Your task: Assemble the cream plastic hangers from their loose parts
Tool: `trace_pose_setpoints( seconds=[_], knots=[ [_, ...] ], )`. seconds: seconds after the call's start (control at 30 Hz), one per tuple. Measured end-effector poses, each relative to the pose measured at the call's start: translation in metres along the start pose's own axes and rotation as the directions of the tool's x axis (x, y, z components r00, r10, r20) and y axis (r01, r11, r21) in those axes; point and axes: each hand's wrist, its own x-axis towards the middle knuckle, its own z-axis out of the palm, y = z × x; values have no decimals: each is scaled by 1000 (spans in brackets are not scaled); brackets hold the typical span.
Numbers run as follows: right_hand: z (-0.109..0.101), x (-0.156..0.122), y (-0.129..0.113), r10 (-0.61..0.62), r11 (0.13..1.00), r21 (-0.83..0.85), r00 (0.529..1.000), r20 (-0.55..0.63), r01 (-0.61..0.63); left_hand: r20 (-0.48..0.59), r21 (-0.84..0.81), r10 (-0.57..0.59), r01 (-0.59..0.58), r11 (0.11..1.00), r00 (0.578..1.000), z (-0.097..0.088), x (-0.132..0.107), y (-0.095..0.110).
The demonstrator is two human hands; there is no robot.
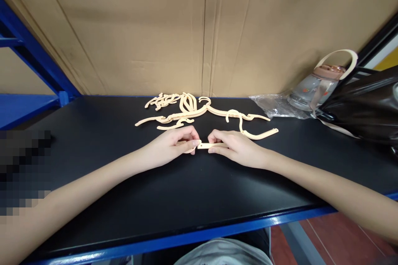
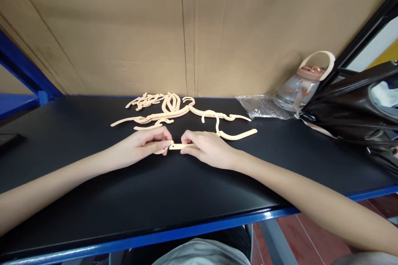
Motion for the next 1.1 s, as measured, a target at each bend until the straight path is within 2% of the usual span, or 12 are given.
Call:
trace_pose_setpoints(
  seconds=[0.3, 0.43, 0.53, 0.8, 1.1],
  knots=[
    [0, -1, -3, -48, 998, 42, 999, 24, 47, 118, -178, -64, 85, 980, 991, -8, 0, 0],
    [2, -2, -5, -79, 996, 31, 996, 38, 78, 226, -238, -87, 142, 961, 970, -11, 2, -1],
    [3, -1, -5, -94, 995, 48, 995, 38, 92, 272, -214, -110, 171, 962, 956, -15, 2, 0],
    [2, 0, -3, -77, 996, 49, 997, 23, 76, 296, -110, -166, 206, 972, 941, -24, 0, 1],
    [7, -1, -6, -136, 991, 9, 991, 5, 136, 413, -30, -238, 274, 961, 879, -32, 1, 0]
  ],
)
